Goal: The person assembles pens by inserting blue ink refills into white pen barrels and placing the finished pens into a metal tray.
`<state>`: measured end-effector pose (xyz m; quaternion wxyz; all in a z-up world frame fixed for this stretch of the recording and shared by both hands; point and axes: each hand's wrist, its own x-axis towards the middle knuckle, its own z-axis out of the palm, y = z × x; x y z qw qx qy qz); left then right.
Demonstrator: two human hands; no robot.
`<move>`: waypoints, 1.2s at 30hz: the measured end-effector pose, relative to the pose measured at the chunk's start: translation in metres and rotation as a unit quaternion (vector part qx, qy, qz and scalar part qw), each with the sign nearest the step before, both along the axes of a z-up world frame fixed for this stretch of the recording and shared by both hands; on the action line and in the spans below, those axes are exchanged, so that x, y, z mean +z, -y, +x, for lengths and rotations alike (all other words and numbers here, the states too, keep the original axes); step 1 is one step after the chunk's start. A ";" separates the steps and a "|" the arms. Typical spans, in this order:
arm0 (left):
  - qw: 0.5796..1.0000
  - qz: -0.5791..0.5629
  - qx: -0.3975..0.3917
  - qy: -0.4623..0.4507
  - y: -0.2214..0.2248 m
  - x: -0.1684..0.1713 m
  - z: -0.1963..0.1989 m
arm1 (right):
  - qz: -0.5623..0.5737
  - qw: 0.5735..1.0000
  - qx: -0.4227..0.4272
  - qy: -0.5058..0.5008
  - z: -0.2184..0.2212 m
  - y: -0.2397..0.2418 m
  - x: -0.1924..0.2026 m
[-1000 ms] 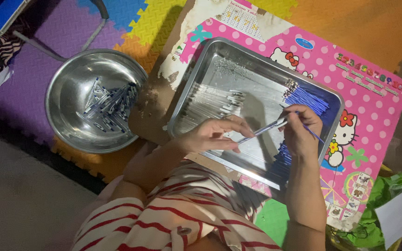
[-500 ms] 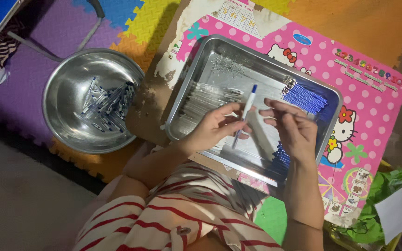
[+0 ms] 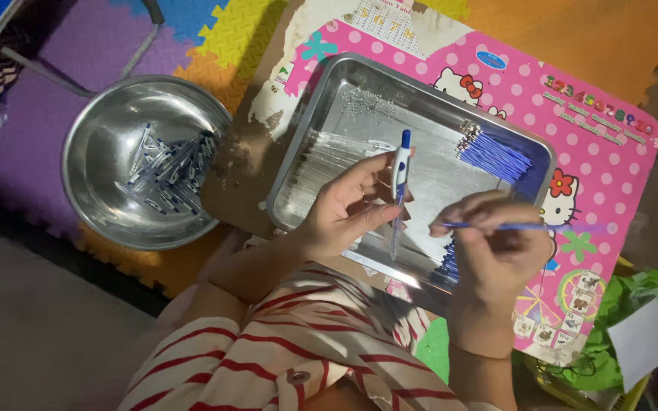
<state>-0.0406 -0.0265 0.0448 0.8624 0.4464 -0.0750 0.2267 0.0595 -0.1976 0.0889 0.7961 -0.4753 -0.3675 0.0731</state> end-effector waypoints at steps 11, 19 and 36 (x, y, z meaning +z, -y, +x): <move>0.997 0.078 0.005 -0.022 0.008 0.005 -0.011 | -0.016 0.991 -0.074 0.109 -0.017 -0.024 -0.005; 0.995 0.101 0.014 -0.022 0.004 -0.002 -0.013 | -0.027 0.974 -0.105 0.198 -0.014 -0.021 -0.009; 0.997 0.072 0.008 -0.007 0.009 -0.003 -0.011 | -0.023 0.946 -0.146 0.289 -0.023 -0.027 0.003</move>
